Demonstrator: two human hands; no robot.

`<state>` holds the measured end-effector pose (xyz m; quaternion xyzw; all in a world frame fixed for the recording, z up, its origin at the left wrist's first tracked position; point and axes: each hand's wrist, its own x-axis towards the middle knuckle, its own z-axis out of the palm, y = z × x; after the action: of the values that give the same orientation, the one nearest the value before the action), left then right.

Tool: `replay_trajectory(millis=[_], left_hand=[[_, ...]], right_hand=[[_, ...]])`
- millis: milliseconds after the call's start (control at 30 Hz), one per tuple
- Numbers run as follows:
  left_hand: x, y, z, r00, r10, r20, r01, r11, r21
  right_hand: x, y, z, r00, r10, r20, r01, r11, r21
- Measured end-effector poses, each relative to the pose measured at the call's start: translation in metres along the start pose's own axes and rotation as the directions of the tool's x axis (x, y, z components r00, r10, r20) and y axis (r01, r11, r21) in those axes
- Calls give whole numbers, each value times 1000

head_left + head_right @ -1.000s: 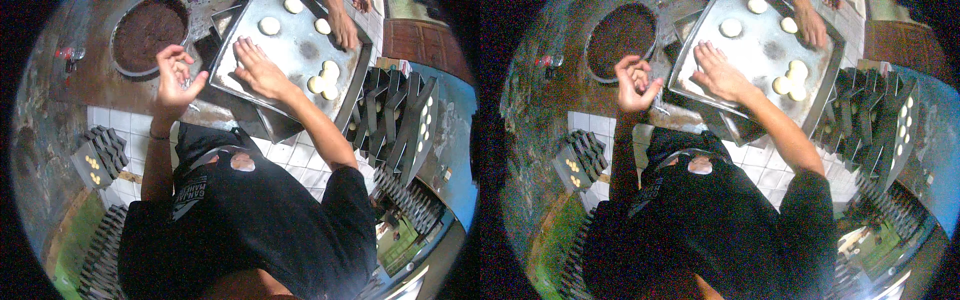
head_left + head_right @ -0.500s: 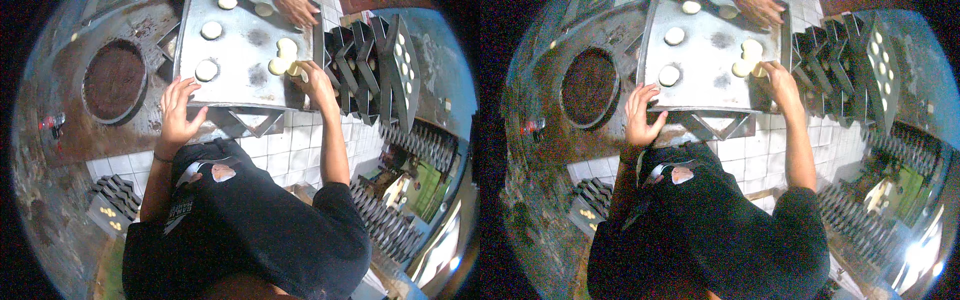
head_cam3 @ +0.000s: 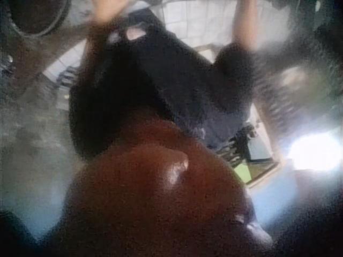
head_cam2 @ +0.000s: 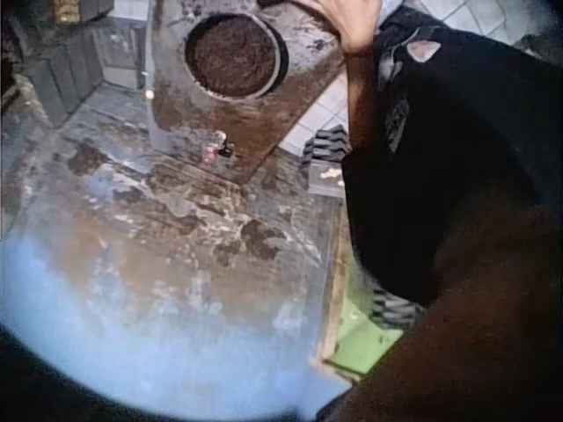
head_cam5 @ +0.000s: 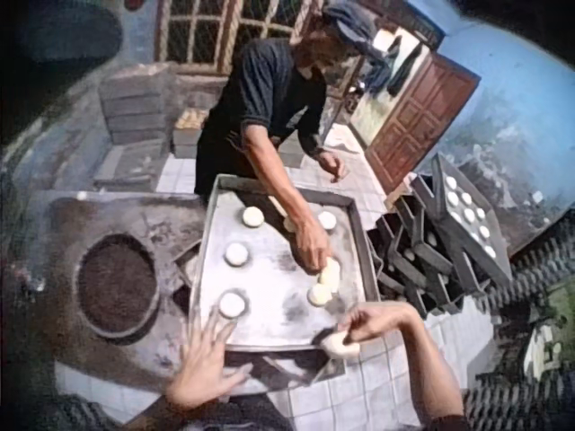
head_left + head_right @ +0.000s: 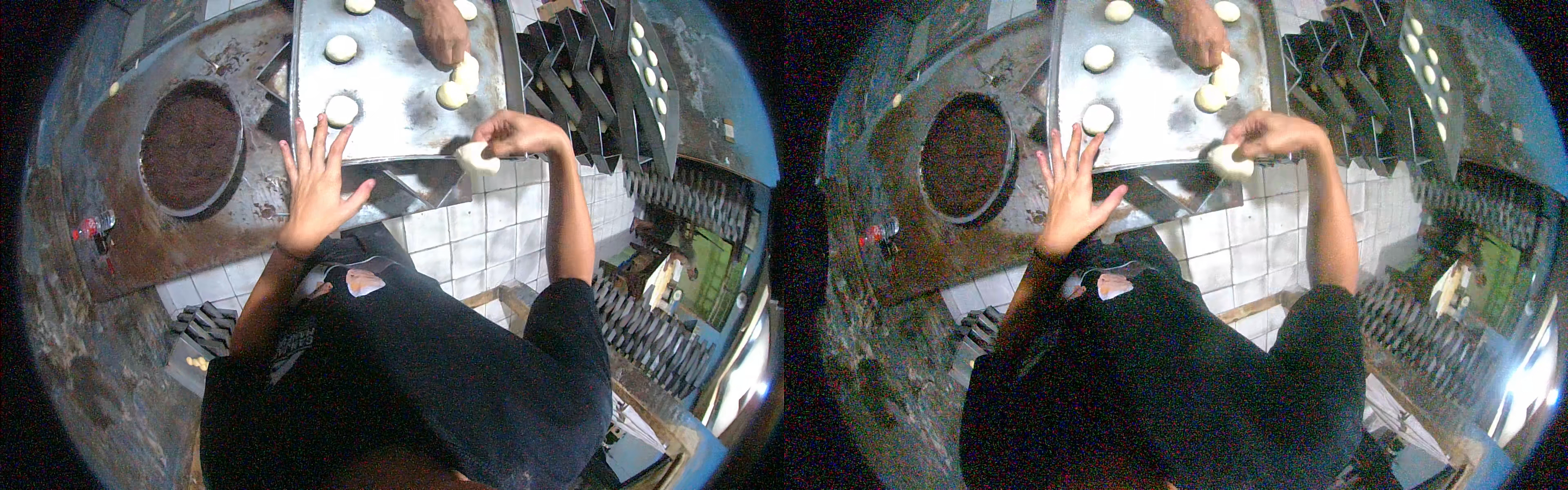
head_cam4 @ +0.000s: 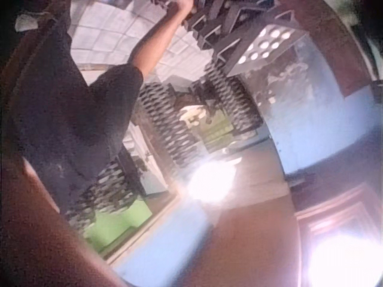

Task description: The person flattens pieces of dough, scoops dark filling into the center with a spoon, and pinches the dough closed before placing the shaped pieces onto a metal tray.

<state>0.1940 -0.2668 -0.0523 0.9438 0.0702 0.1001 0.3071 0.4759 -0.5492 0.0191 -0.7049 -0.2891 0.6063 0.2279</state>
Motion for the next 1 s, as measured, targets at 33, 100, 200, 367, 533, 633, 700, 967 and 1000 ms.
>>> replay_trajectory(millis=[33,100,200,367,533,633,700,967,1000], left_hand=[[1,1,-1,999,-39,-23,37,993,-112],[4,0,-6,990,-133,-52,110,943,-314],[21,16,-30,986,-160,-40,59,567,-821],[29,-3,-70,909,-388,-150,9,380,-925],[12,-43,-119,789,-518,-331,-91,434,-896],[-2,-74,-136,751,-647,-133,-80,111,-991],[-23,-105,-152,937,-348,-18,-145,-344,-928],[-57,-146,-187,847,-493,-199,-169,106,-980],[-55,-144,-189,753,-623,-212,-232,50,-971]], right_hand=[[-10,-21,17,999,-41,27,38,994,103],[-10,-62,59,965,-185,-185,214,965,150],[28,-110,121,819,-249,-517,364,922,131],[94,-184,190,591,-406,-697,546,837,-24],[170,-253,245,210,-415,-885,729,670,-141],[202,-288,264,213,-321,-923,825,565,-6],[216,-299,270,288,-332,-898,852,517,83],[235,-333,282,382,-429,-819,790,611,48],[229,-339,281,476,-425,-770,761,638,118]])
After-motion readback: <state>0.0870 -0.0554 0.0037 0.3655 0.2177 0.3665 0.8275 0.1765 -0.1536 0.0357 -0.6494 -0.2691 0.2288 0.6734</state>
